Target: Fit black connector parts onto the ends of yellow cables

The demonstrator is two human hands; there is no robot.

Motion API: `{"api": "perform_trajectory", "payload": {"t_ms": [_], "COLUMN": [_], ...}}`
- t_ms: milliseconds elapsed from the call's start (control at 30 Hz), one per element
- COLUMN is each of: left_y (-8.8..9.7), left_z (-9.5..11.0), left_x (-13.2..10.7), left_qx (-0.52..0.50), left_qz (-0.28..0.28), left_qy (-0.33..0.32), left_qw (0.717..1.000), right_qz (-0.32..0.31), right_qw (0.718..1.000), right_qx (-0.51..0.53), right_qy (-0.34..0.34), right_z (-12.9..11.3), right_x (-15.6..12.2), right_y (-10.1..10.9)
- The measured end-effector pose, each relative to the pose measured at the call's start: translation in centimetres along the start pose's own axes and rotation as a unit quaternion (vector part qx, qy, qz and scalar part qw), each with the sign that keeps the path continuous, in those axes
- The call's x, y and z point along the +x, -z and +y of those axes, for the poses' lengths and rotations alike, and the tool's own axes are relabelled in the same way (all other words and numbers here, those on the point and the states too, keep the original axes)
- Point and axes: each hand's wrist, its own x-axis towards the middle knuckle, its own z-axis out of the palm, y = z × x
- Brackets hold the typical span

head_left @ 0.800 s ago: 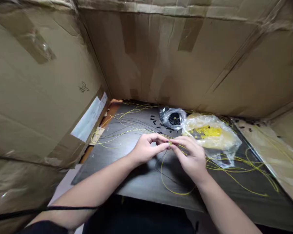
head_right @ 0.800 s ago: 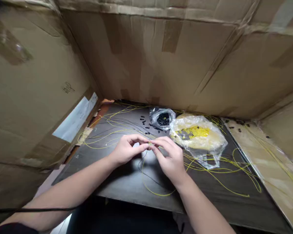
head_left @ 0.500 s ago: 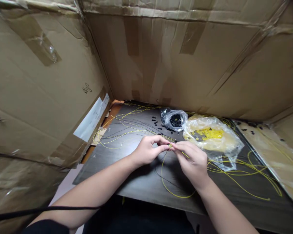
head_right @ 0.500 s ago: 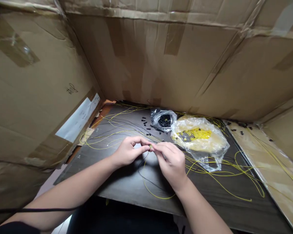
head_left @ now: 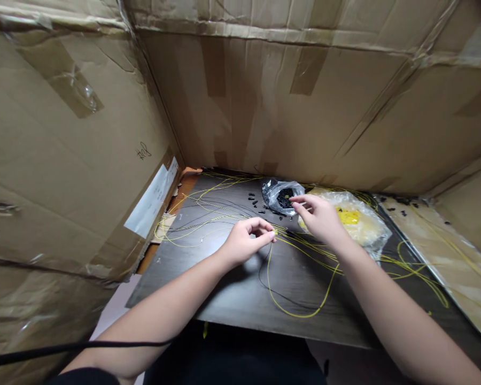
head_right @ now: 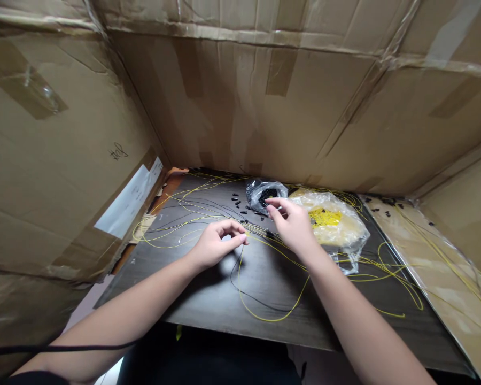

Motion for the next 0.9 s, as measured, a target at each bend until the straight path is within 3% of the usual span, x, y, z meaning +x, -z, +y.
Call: {"api": "perform_trajectory", "payload": {"t_ms": [100, 200, 467, 700, 900], "left_y": [0.4, 0.6, 0.8, 0.8, 0.5], "left_z": [-0.5, -0.8, -1.0, -1.0, -1.1], "left_x": [0.5, 0.9, 1.0, 1.0, 0.8], "left_qx": [-0.077, -0.124, -0.148, -0.135, -0.039], "left_qz": [-0.008, -0.013, -0.024, -0.035, -0.046], "left_qy": [0.04, 0.058, 0.063, 0.07, 0.048], "left_qw": [0.996, 0.99, 0.987, 0.988, 0.997], "right_qz": [-0.086, -0.153, -0.164, -0.173, -0.192], "right_qw": [0.963, 0.935, 0.909, 0.909, 0.911], "right_qx": [-0.253, -0.317, -0.382, -0.379, -0.362], "right_qy": [0.038, 0.041, 0.006, 0.015, 0.05], "right_z": [2.3, 4.2, 6.4, 6.7, 6.5], "right_x": [4.3, 7.4, 9.1, 9.1, 8.9], "right_y": [0.4, -0.6, -4.0, -4.0, -3.7]}}
